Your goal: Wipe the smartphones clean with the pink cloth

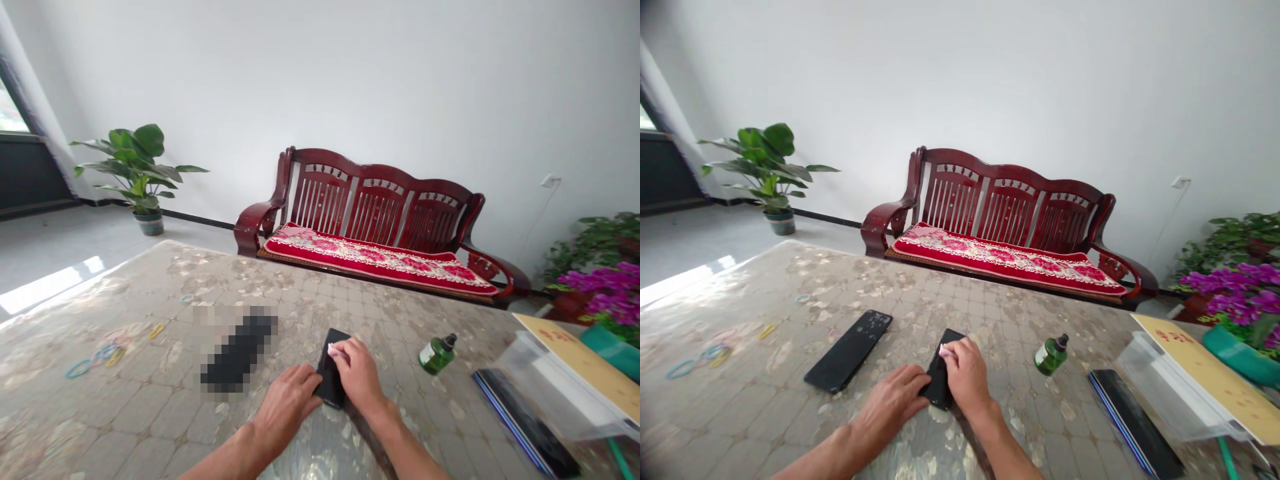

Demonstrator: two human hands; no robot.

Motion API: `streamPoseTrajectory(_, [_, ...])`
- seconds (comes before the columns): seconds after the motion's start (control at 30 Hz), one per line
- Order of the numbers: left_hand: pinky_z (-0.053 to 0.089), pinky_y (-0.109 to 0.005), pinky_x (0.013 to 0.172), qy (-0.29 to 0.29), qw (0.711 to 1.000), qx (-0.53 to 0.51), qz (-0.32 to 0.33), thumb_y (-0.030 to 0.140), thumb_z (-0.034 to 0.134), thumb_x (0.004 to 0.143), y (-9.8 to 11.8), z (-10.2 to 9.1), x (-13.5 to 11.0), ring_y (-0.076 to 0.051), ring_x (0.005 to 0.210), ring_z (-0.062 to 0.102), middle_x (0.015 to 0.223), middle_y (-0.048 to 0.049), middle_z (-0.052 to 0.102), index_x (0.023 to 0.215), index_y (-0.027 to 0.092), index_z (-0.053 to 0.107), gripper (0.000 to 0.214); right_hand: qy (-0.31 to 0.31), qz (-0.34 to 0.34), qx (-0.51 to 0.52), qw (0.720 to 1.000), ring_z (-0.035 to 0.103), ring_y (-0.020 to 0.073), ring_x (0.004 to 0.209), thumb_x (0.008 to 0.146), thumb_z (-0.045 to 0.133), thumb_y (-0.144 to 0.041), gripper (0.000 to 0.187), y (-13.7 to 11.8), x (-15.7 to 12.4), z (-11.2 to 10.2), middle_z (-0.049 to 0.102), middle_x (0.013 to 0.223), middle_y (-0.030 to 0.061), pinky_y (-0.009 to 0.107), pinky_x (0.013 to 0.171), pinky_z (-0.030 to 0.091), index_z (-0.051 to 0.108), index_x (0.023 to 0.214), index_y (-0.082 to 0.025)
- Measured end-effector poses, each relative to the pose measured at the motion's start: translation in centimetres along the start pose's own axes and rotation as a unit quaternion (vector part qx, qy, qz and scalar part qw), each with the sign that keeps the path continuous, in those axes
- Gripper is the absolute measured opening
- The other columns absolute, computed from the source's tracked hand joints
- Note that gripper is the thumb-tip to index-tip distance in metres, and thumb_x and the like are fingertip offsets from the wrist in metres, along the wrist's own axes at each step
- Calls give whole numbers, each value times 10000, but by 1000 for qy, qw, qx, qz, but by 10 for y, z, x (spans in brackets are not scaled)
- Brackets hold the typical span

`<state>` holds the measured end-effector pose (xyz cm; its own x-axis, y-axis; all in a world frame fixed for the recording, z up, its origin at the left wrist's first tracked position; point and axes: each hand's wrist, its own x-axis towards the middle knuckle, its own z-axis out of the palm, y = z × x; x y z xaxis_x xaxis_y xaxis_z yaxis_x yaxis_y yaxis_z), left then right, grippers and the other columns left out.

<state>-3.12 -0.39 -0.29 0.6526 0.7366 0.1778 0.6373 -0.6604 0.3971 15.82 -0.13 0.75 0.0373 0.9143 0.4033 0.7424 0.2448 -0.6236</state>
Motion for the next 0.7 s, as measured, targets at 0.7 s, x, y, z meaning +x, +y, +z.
streamPoseTrajectory(0.7, [414,-304,808,-54,875,-377,-297,106,624,642,23,-10,36,-248,890,575,711,8,542,696,167,616,82,210,152,222,940,614,208,803,882,562,-557,391,15,5,37,692,832,57,314,780,466,700,847,-193])
